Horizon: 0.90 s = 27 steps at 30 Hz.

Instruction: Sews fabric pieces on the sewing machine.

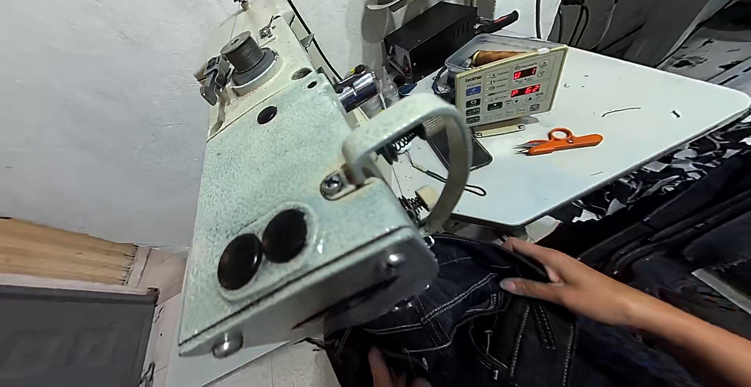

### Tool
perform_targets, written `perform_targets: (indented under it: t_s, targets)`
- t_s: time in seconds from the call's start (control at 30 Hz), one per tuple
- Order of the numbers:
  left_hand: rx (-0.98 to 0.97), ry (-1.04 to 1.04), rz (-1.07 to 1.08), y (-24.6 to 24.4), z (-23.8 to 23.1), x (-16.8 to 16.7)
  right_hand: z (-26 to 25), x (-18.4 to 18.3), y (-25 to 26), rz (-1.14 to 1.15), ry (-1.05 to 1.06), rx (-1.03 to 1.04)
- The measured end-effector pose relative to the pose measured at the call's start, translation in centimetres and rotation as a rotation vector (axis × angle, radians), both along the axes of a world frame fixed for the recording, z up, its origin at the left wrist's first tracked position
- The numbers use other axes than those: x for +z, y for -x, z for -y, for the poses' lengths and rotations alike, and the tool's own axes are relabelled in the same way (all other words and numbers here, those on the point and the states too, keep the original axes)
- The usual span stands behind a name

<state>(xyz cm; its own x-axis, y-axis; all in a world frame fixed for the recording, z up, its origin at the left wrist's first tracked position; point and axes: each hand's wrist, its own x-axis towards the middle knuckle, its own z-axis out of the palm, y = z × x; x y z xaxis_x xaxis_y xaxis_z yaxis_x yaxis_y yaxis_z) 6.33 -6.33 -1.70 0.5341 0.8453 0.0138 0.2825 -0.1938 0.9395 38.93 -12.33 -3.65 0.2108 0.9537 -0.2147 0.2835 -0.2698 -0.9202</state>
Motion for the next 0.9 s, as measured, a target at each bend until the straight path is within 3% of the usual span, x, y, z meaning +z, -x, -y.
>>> perform_targets:
  t_s: [0.1, 0.2, 0.27, 0.43, 0.53, 0.67, 0.9]
  targets:
    - [0.184, 0.111, 0.170, -4.0, -0.2, 1.8, -0.5, -1.3, 0.6, -0.041, -0.126, -0.104]
    - [0.401, 0.010, 0.053, -4.5, -1.0, 4.6, -0.1, 0.7, 0.0, -0.025, -0.092, -0.110]
    - [0.397, -0.001, 0.046, -3.5, -3.4, 5.6, -0.5, 3.0, -0.1, -0.063, -0.052, -0.112]
    - [0.407, -0.205, 0.135, -4.2, -9.1, 3.6, -5.5, 6.5, 0.2, -0.204, -0.181, -0.238]
    - [0.409, -0.145, 0.033, -4.5, -9.4, 4.6, -6.1, 6.2, -0.4, -0.173, -0.251, -0.263]
    - [0.382, -0.076, 0.102, -4.3, -8.0, 4.6, -5.0, 4.7, -1.0, -0.139, -0.218, -0.278]
    - [0.351, -0.151, 0.127, -3.7, -8.5, 3.5, -4.6, 5.0, -0.4, -0.143, -0.202, -0.290]
